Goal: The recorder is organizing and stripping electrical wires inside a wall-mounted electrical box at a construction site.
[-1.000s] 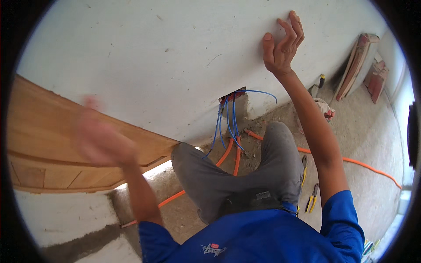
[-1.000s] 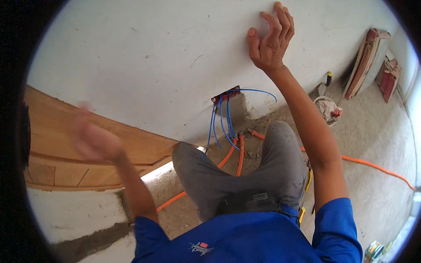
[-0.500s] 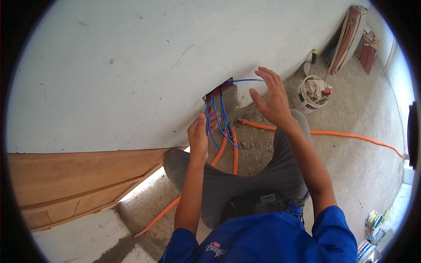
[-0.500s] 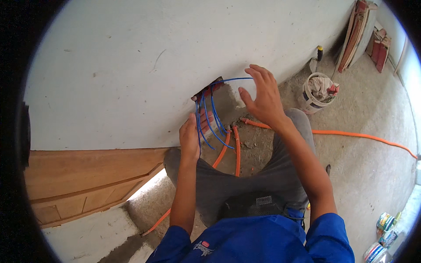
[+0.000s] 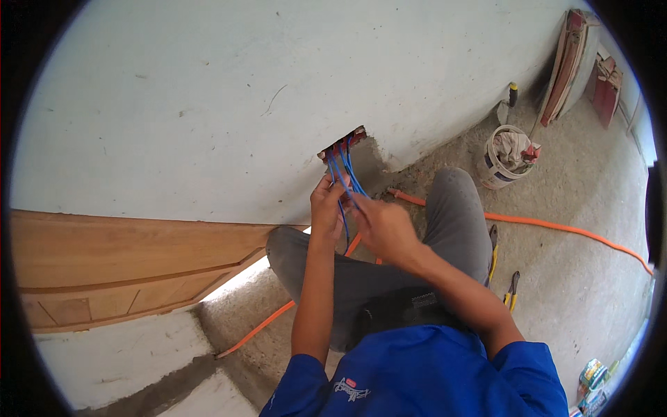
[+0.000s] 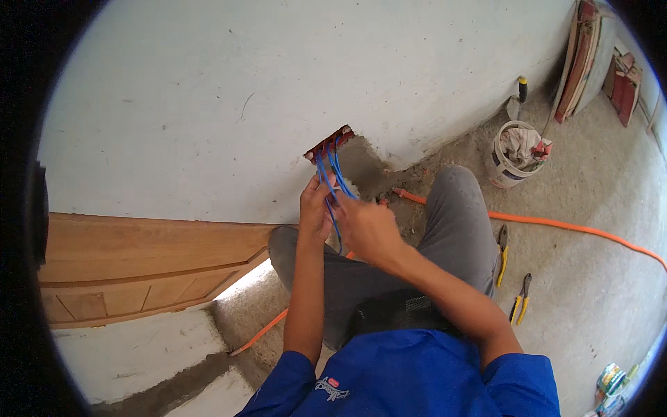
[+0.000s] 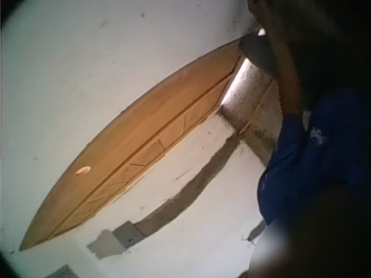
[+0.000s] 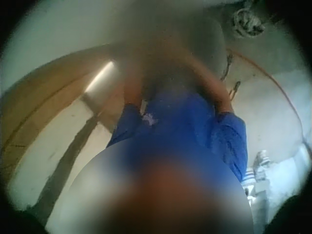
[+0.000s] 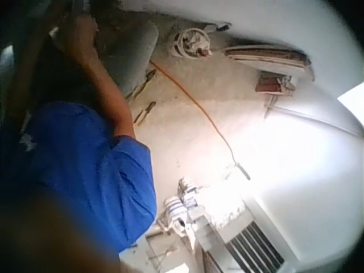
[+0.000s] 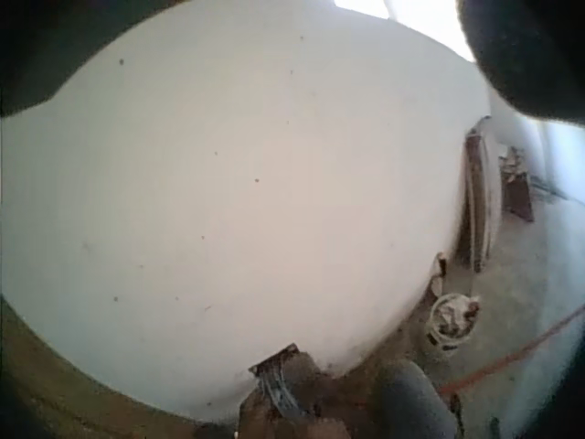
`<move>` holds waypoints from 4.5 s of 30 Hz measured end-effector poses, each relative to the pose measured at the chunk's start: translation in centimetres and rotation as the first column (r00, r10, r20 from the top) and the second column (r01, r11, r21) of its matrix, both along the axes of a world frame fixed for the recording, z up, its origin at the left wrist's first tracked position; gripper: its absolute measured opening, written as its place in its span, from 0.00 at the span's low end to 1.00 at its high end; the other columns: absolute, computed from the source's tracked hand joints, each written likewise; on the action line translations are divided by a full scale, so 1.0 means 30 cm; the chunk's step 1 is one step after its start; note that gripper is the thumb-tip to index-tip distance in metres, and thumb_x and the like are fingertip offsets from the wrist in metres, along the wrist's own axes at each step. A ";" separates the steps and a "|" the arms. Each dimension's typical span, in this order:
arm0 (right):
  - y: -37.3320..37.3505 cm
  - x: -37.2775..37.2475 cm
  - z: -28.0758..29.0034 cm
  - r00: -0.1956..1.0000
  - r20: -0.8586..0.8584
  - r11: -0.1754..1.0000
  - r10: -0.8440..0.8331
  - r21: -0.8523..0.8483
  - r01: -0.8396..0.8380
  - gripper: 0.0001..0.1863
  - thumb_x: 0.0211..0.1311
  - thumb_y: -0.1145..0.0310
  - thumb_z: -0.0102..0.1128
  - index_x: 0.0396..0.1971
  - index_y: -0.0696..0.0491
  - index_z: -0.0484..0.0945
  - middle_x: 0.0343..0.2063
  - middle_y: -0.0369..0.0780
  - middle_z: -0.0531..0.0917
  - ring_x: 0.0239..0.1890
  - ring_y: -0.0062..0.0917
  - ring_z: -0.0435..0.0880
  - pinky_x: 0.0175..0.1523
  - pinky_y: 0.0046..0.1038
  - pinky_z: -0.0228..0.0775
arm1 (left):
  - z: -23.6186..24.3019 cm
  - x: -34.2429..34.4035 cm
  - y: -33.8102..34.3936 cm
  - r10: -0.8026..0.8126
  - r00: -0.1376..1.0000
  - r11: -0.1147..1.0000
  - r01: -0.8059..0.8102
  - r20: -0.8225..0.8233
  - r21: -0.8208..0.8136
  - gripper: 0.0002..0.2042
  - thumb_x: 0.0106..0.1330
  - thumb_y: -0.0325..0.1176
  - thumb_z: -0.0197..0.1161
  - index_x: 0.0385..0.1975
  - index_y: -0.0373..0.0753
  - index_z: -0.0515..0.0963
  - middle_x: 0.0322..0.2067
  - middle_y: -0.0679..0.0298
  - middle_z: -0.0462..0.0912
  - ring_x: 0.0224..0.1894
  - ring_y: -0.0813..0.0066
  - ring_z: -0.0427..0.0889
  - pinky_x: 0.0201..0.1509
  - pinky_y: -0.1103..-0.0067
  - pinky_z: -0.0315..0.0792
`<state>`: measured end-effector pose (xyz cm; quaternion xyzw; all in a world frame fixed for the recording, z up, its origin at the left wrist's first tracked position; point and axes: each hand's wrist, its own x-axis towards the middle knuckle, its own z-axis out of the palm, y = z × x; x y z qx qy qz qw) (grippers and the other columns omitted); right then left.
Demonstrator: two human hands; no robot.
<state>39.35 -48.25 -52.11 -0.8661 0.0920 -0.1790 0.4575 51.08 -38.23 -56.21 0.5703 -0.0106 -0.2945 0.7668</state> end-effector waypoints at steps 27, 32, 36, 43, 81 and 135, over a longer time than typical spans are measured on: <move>0.034 -0.038 -0.049 0.987 -0.010 0.974 0.159 -0.163 -0.158 0.13 0.55 0.59 0.62 0.19 0.53 0.79 0.16 0.44 0.80 0.21 0.43 0.80 0.27 0.44 0.70 | 0.123 -0.022 -0.013 -0.017 0.966 0.936 -0.075 0.256 0.345 0.13 0.66 0.40 0.63 0.37 0.35 0.78 0.28 0.70 0.78 0.23 0.86 0.74 0.23 0.86 0.70; 0.010 -0.024 0.023 0.991 0.126 0.998 0.035 -0.054 -0.029 0.12 0.55 0.61 0.63 0.24 0.55 0.78 0.23 0.42 0.82 0.25 0.38 0.82 0.30 0.39 0.72 | 0.115 -0.016 0.032 -0.023 0.989 0.968 -0.015 0.147 0.251 0.12 0.68 0.35 0.60 0.44 0.33 0.76 0.26 0.72 0.74 0.18 0.90 0.65 0.18 0.89 0.59; -0.011 0.058 -0.012 0.917 0.293 0.963 -0.271 0.097 0.253 0.14 0.59 0.61 0.61 0.32 0.58 0.76 0.30 0.43 0.80 0.30 0.34 0.81 0.35 0.33 0.73 | 0.150 -0.069 0.041 0.017 0.996 0.991 -0.029 0.091 0.133 0.14 0.72 0.31 0.51 0.53 0.33 0.71 0.27 0.72 0.72 0.19 0.92 0.60 0.18 0.90 0.55; -0.038 0.076 -0.177 0.966 -0.074 0.583 0.247 0.808 -0.087 0.24 0.65 0.51 0.54 0.42 0.61 0.75 0.31 0.48 0.78 0.33 0.37 0.78 0.42 0.38 0.70 | 0.147 -0.093 0.075 -0.035 0.998 0.995 0.029 0.057 0.090 0.15 0.73 0.29 0.48 0.57 0.34 0.69 0.29 0.71 0.71 0.20 0.93 0.59 0.19 0.92 0.55; 0.017 0.024 -0.106 0.996 -0.023 0.924 0.083 0.376 -0.068 0.14 0.68 0.64 0.45 0.35 0.59 0.76 0.29 0.49 0.81 0.34 0.49 0.80 0.40 0.45 0.70 | 0.180 -0.083 0.018 -0.235 0.972 0.926 0.218 0.019 0.309 0.15 0.66 0.40 0.60 0.46 0.37 0.75 0.23 0.73 0.74 0.19 0.88 0.66 0.21 0.87 0.60; -0.266 0.036 -0.148 0.982 -0.060 0.788 0.177 0.607 -0.105 0.12 0.63 0.67 0.60 0.41 0.59 0.81 0.23 0.28 0.77 0.26 0.10 0.70 0.29 0.15 0.59 | 0.076 -0.104 -0.015 0.013 0.998 0.992 -0.021 0.061 0.123 0.09 0.66 0.38 0.62 0.33 0.38 0.78 0.26 0.71 0.77 0.16 0.92 0.62 0.15 0.90 0.55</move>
